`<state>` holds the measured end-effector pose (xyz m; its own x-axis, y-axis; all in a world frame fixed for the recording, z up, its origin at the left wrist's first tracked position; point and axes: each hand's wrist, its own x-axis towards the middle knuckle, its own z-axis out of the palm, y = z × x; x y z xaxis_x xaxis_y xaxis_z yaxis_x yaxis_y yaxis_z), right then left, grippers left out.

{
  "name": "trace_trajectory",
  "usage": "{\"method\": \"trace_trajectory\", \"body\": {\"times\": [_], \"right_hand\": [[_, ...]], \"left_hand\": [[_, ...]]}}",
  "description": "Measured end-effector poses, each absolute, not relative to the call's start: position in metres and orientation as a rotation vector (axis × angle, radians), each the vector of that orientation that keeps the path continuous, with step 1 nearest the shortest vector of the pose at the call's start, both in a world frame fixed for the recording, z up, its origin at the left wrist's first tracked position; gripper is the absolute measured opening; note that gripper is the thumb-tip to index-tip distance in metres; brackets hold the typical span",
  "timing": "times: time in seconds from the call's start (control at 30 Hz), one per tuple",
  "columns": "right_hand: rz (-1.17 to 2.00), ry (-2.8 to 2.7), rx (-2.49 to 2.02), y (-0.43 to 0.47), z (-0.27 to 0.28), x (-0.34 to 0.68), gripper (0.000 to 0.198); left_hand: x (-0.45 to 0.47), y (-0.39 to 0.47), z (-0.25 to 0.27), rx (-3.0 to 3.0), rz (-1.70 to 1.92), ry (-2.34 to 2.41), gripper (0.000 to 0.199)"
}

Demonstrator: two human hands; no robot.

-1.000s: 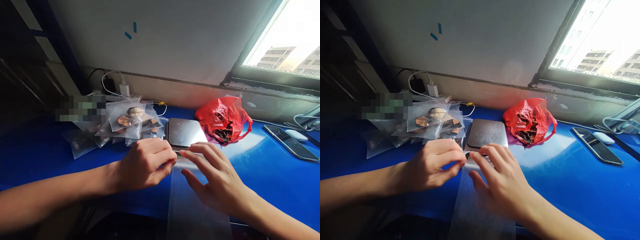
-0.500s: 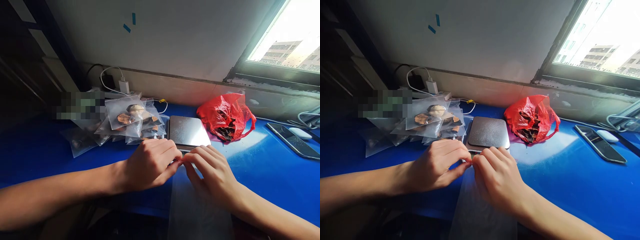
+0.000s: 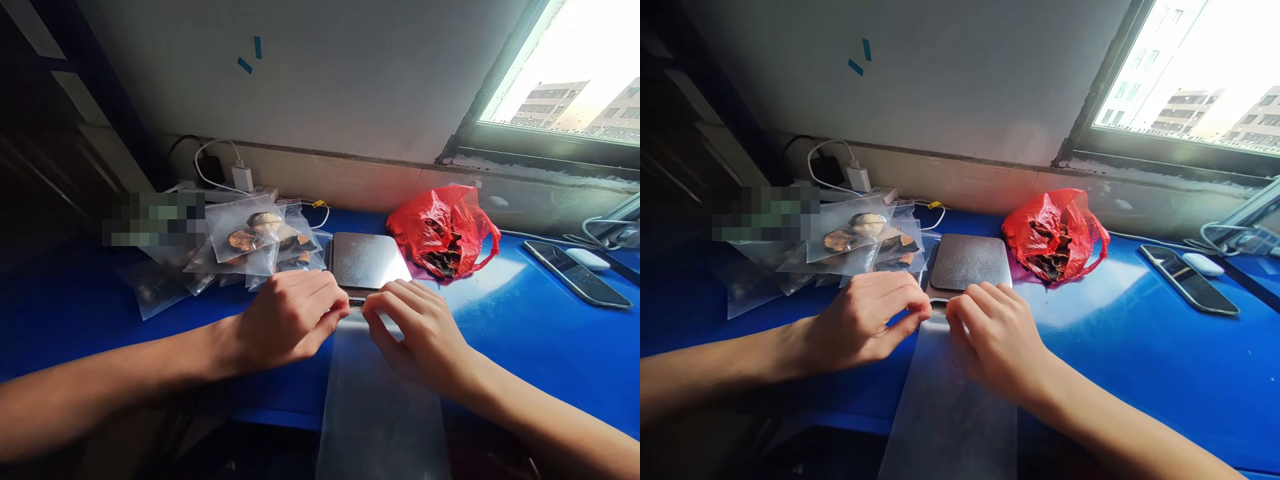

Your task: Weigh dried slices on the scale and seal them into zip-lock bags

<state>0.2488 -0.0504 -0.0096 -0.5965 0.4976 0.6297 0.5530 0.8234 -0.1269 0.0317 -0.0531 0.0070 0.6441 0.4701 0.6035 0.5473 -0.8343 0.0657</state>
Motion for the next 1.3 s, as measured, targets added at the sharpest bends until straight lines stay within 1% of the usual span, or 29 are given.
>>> {"method": "trace_trajectory", "body": {"times": [0.3, 0.47, 0.63, 0.83, 0.97, 1.07, 1.17, 1.3], "right_hand": [[-0.045, -2.305, -0.81, -0.048, -0.005, 0.246, 0.013], [-0.015, -2.321, -0.777, -0.053, -0.005, 0.244, 0.013], [-0.04, -2.341, -0.75, -0.054, -0.001, 0.248, 0.012], [-0.083, -2.303, -0.761, -0.047, 0.005, 0.255, 0.011], [0.061, -2.221, -0.823, -0.042, 0.012, 0.264, 0.01], [0.193, -2.153, -0.921, -0.037, 0.018, 0.27, 0.008], [0.228, -2.095, -1.013, -0.027, 0.02, 0.281, 0.008], [0.303, -1.875, -1.155, -0.012, 0.016, 0.298, 0.011]], "left_hand": [[0.032, -0.051, 0.008, -2.751, -0.965, -0.971, 0.011], [0.035, -0.054, 0.005, -2.807, -0.968, -0.871, 0.017], [0.032, -0.055, 0.01, -2.907, -1.032, -0.865, 0.016], [0.026, -0.053, 0.019, -2.951, -1.178, -1.039, 0.015], [0.021, -0.051, 0.025, -2.869, -1.241, -1.271, 0.015], [0.017, -0.048, 0.028, -2.801, -1.297, -1.319, 0.013], [0.012, -0.045, 0.031, -2.758, -1.329, -1.354, 0.012], [0.001, -0.038, 0.035, -2.597, -1.334, -1.558, 0.009]]}}
